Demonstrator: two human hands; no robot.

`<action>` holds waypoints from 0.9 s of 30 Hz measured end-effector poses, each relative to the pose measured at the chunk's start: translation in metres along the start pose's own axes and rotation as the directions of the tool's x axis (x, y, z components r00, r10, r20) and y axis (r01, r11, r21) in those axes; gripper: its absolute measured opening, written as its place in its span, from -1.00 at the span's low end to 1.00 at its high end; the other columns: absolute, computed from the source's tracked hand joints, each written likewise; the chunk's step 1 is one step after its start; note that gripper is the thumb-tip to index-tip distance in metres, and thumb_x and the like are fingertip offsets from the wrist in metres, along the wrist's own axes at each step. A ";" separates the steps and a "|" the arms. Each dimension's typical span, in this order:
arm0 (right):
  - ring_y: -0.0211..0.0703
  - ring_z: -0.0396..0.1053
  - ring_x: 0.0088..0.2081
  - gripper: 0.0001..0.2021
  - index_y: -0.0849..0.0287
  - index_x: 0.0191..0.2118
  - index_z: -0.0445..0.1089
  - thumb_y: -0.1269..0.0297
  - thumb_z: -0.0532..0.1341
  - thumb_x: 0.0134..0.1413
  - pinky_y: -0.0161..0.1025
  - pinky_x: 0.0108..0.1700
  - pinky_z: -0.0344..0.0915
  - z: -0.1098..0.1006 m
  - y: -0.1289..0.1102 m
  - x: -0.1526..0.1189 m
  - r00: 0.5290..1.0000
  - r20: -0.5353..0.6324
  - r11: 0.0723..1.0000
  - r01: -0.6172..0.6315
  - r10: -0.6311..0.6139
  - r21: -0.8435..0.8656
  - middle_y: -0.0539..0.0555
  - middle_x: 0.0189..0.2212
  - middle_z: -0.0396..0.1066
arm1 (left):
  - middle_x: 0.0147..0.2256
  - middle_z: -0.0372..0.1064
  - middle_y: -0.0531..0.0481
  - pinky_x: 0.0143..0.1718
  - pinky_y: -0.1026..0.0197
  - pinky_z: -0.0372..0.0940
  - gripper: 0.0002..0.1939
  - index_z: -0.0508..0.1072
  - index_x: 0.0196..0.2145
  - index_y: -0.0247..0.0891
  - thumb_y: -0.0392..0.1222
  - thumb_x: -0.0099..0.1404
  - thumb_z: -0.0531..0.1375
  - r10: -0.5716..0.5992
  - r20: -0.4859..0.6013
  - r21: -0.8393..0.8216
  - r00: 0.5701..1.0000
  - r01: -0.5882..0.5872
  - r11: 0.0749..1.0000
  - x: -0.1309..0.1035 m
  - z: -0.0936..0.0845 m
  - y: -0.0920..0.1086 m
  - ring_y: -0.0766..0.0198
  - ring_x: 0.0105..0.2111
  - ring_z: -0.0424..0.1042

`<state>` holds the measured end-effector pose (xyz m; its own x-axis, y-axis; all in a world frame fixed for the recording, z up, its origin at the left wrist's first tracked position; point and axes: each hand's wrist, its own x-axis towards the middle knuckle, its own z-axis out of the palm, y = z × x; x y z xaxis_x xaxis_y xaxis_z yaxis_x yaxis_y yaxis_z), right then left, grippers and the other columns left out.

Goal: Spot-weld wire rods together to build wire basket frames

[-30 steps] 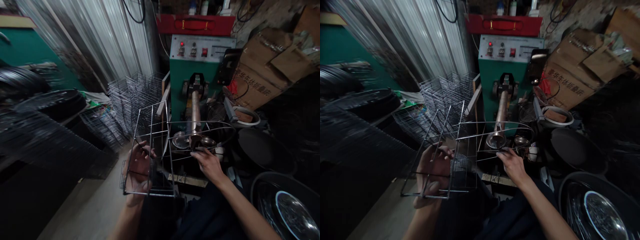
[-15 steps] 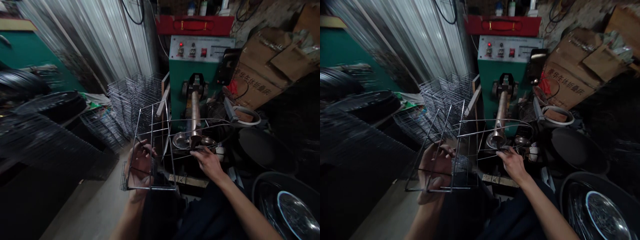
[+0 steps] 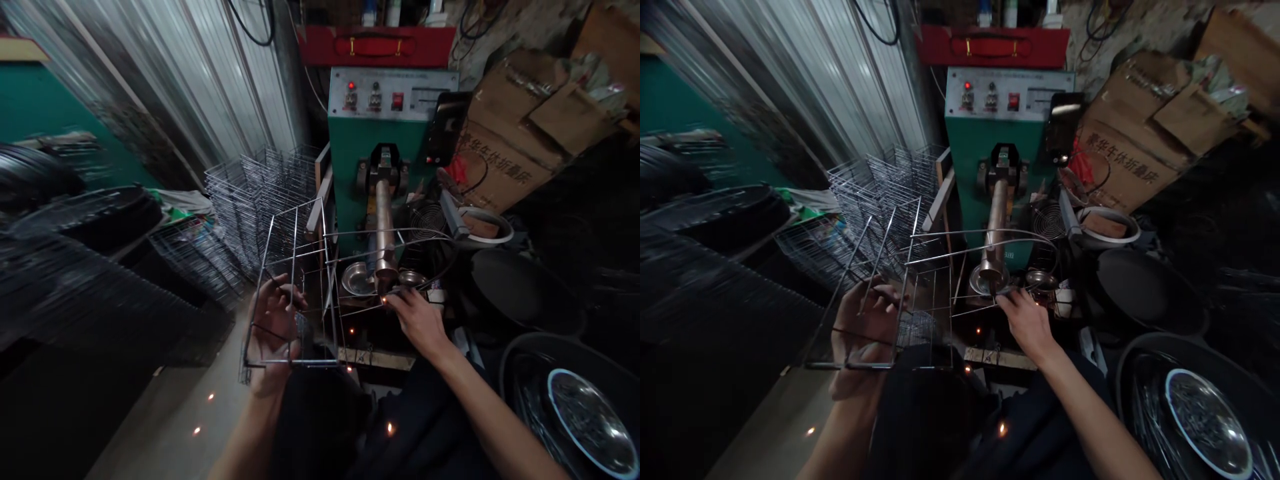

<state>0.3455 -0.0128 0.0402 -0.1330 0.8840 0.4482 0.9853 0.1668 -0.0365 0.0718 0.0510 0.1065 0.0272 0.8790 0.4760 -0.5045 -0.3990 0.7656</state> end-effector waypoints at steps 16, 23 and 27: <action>0.00 0.34 0.10 -0.59 0.13 0.00 0.52 0.64 0.08 0.18 -0.21 -0.05 0.42 0.008 0.011 0.021 0.994 0.102 0.999 -0.043 0.046 -0.031 0.18 0.02 0.51 | -0.21 0.40 -0.03 -0.18 0.28 0.38 -0.22 0.55 0.07 -0.15 0.01 -0.15 0.55 0.002 0.011 -0.051 1.000 -0.002 0.999 0.029 0.004 -0.011 0.26 -0.22 0.37; -0.04 0.34 0.03 -0.63 0.17 -0.05 0.48 0.68 0.10 0.18 -0.25 -0.02 0.37 0.011 0.011 0.023 0.997 0.065 0.999 -0.036 0.037 -0.006 0.15 -0.06 0.52 | -0.26 0.43 -0.03 -0.24 0.26 0.38 -0.30 0.57 0.02 -0.17 0.03 -0.11 0.53 0.007 -0.028 -0.014 1.000 -0.007 1.000 0.036 0.008 -0.010 0.24 -0.25 0.39; -0.07 0.38 0.01 -0.62 0.16 -0.04 0.49 0.68 0.08 0.20 -0.24 -0.01 0.39 0.013 0.013 0.027 0.996 0.085 0.999 -0.040 0.038 0.022 0.14 -0.08 0.53 | -0.26 0.45 -0.02 -0.26 0.29 0.39 -0.31 0.58 0.04 -0.14 -0.04 -0.09 0.54 -0.008 -0.013 -0.043 1.000 0.008 0.999 0.040 0.001 -0.017 0.27 -0.29 0.41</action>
<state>0.3529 0.0191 0.0403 -0.1041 0.9235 0.3692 0.9872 0.1410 -0.0744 0.0820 0.0927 0.1129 0.0202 0.8856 0.4641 -0.5412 -0.3806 0.7498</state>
